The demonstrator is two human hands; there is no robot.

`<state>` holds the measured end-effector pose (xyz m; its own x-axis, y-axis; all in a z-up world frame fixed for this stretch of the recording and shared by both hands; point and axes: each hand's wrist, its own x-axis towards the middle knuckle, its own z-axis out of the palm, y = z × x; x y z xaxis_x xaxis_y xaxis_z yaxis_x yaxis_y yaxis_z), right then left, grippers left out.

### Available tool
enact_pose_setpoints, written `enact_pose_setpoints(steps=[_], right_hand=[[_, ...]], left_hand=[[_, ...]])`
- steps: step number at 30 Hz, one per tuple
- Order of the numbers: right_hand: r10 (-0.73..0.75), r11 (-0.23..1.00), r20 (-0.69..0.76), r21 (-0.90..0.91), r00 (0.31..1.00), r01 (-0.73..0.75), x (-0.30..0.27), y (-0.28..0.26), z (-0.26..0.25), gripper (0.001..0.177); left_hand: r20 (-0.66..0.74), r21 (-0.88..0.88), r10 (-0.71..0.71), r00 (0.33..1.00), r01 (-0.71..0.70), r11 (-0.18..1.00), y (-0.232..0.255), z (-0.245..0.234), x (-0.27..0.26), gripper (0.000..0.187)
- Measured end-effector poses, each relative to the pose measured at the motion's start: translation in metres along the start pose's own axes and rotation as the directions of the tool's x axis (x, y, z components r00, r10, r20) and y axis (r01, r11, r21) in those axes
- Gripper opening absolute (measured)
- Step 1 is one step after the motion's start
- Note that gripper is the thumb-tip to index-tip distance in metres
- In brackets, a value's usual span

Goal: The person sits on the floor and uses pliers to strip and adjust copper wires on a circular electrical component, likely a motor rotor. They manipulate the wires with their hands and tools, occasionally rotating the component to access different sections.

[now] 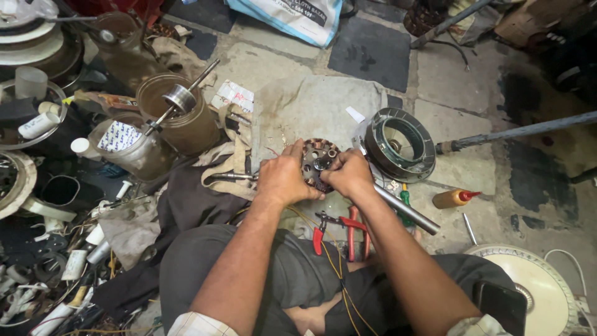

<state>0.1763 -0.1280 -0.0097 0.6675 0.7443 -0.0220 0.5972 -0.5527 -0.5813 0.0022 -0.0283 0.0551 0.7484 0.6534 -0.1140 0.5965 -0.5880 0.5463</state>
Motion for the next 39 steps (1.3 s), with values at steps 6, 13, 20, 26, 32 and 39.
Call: enact_pose_setpoints(steps=[6,13,20,26,32,39], right_hand=[[0.004,0.999,0.006,-0.046,1.000,-0.004,0.000,-0.008,-0.001,0.030],[-0.160,0.987,0.026,0.026,0.987,0.159,-0.015,-0.014,-0.026,0.033],[-0.058,0.994,0.124,-0.082,0.991,0.068,-0.001,-0.011,-0.027,0.038],[0.129,0.987,0.154,-0.119,0.980,-0.111,0.011,-0.005,-0.019,0.038],[0.150,0.974,0.152,-0.191,0.977,-0.120,0.020,-0.001,-0.008,0.033],[0.024,0.980,0.215,-0.200,0.976,0.020,0.015,-0.010,-0.023,0.039]], left_hand=[[-0.015,-0.013,0.002,1.000,-0.002,1.000,0.000,0.001,0.000,0.134],[-0.023,-0.016,0.000,1.000,0.000,1.000,0.000,0.002,0.000,0.135],[-0.049,-0.035,0.017,0.999,-0.019,0.999,-0.002,0.005,0.001,0.133],[-0.075,-0.046,0.020,0.997,-0.024,0.999,0.000,0.010,0.002,0.131],[-0.070,-0.052,0.016,0.997,-0.019,0.998,0.001,0.010,0.000,0.132],[-0.046,-0.008,0.008,0.999,-0.008,1.000,-0.002,0.010,0.001,0.132]])
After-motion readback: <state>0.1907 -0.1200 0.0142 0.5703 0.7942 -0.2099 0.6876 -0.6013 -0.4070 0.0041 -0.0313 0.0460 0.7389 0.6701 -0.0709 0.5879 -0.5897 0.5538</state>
